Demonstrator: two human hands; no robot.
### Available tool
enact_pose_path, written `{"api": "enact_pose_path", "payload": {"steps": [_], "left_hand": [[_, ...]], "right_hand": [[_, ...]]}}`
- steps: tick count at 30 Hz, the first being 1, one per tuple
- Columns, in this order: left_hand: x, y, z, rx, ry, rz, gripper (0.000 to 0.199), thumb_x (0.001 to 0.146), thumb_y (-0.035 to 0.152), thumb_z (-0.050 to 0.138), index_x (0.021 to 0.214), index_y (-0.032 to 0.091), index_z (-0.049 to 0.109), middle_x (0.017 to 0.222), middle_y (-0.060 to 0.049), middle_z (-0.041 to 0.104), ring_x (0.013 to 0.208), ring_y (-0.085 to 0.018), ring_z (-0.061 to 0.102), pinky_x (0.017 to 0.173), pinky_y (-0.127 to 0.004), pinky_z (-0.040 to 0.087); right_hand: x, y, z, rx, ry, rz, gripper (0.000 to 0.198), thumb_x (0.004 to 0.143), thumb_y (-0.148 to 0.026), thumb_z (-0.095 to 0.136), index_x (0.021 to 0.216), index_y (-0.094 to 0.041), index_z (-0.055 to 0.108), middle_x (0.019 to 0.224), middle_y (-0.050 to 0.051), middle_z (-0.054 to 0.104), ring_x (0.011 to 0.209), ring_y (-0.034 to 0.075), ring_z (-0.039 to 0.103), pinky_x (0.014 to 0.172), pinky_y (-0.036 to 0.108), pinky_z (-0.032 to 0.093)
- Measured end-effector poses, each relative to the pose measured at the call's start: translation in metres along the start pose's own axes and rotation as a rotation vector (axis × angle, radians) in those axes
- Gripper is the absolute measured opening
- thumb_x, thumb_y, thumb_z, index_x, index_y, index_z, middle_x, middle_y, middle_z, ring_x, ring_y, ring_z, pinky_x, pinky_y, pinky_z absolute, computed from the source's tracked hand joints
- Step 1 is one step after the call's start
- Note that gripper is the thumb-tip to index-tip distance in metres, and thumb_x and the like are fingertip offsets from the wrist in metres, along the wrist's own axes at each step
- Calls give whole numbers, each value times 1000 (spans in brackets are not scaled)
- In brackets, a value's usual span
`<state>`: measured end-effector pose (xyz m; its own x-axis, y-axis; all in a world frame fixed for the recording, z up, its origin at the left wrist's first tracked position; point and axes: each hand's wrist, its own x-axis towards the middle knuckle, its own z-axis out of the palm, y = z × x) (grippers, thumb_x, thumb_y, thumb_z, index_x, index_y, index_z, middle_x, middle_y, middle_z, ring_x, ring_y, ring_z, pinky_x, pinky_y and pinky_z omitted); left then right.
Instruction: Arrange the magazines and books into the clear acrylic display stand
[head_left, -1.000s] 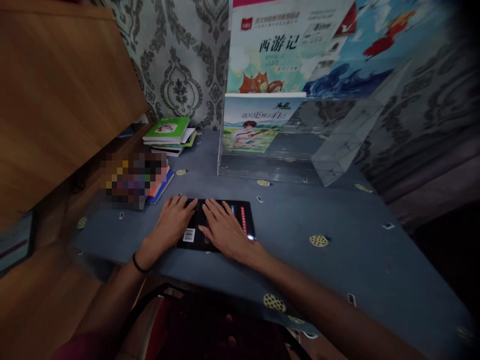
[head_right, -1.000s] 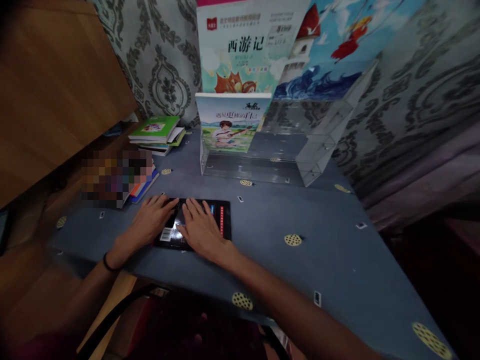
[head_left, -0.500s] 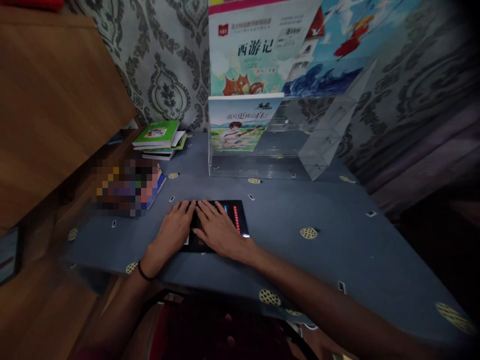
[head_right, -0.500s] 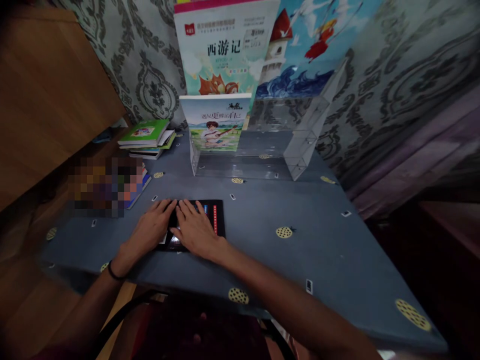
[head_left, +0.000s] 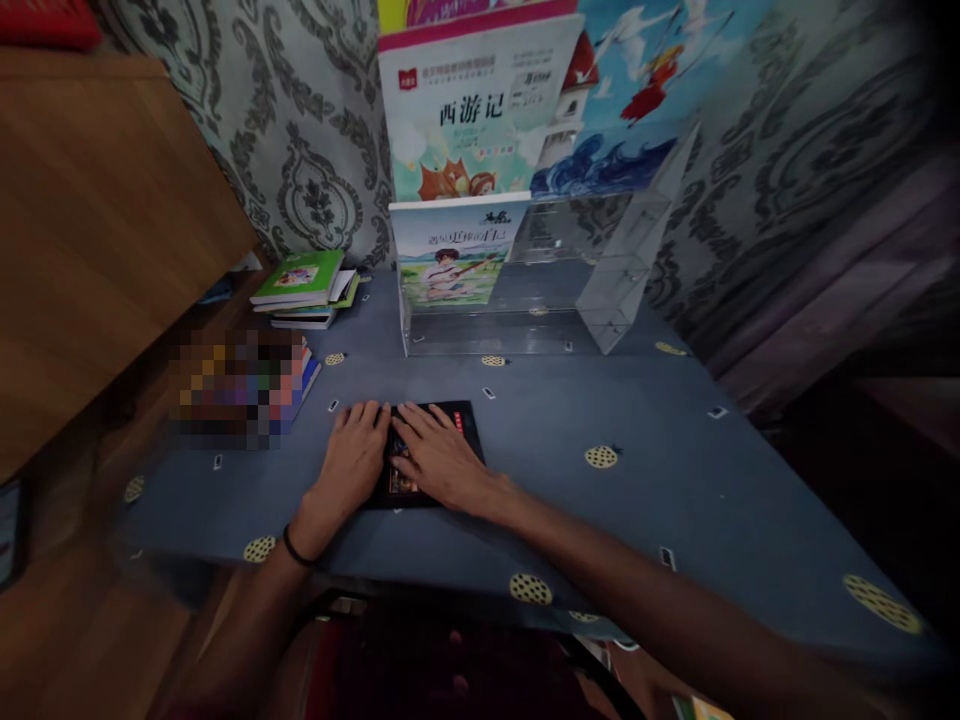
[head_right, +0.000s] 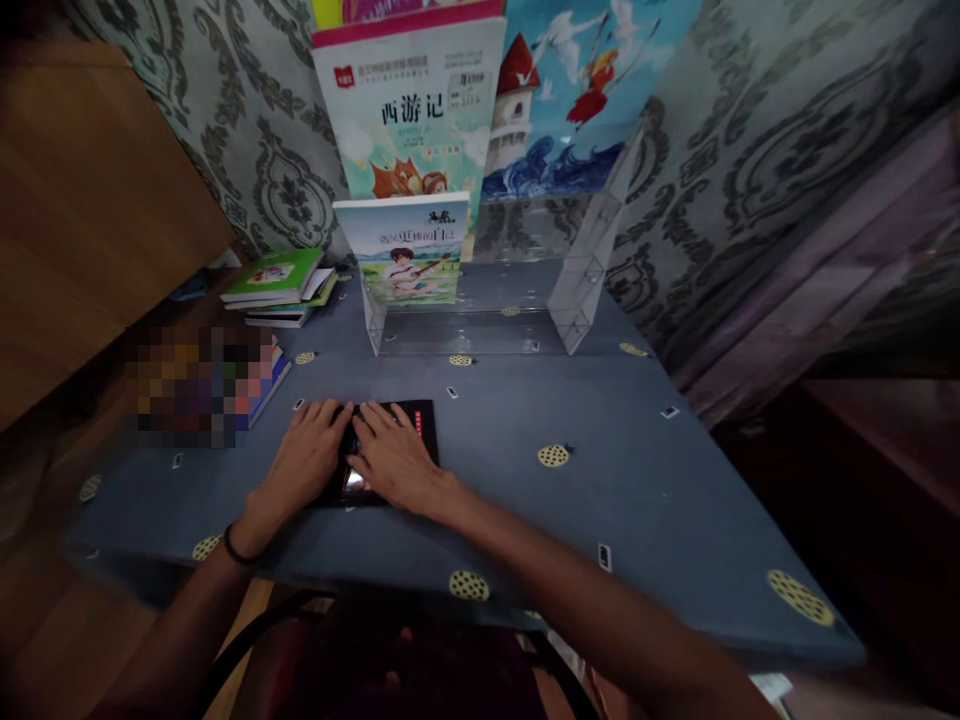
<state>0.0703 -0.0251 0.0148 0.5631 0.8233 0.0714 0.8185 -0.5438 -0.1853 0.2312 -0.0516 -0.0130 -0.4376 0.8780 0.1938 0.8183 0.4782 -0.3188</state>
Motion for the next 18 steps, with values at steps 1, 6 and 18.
{"api": "enact_pose_path", "payload": {"steps": [1, 6, 18], "left_hand": [[1, 1, -1, -10, -19, 4, 47, 95, 7, 43, 141, 8, 52, 128, -18, 62, 118, -29, 58, 106, -45, 45], [3, 2, -9, 18, -74, 33, 52, 98, 10, 40, 149, 14, 46, 126, -14, 63, 112, -29, 59, 96, -42, 50], [11, 13, -21, 7, -112, 54, 48, 98, 8, 40, 144, 10, 51, 130, -17, 61, 118, -30, 58, 98, -47, 51]], "right_hand": [[-2, 1, -1, -13, 9, 12, 53, 100, -36, 55, 145, -7, 51, 153, 21, 48, 148, 31, 38, 123, 53, 29], [-11, 2, -5, -56, 44, 47, 51, 102, -37, 51, 144, -7, 52, 153, 21, 49, 147, 32, 39, 122, 54, 29], [-23, 15, -10, -98, 76, 108, 46, 102, -36, 51, 140, -11, 57, 150, 20, 53, 145, 32, 43, 119, 56, 33]]}}
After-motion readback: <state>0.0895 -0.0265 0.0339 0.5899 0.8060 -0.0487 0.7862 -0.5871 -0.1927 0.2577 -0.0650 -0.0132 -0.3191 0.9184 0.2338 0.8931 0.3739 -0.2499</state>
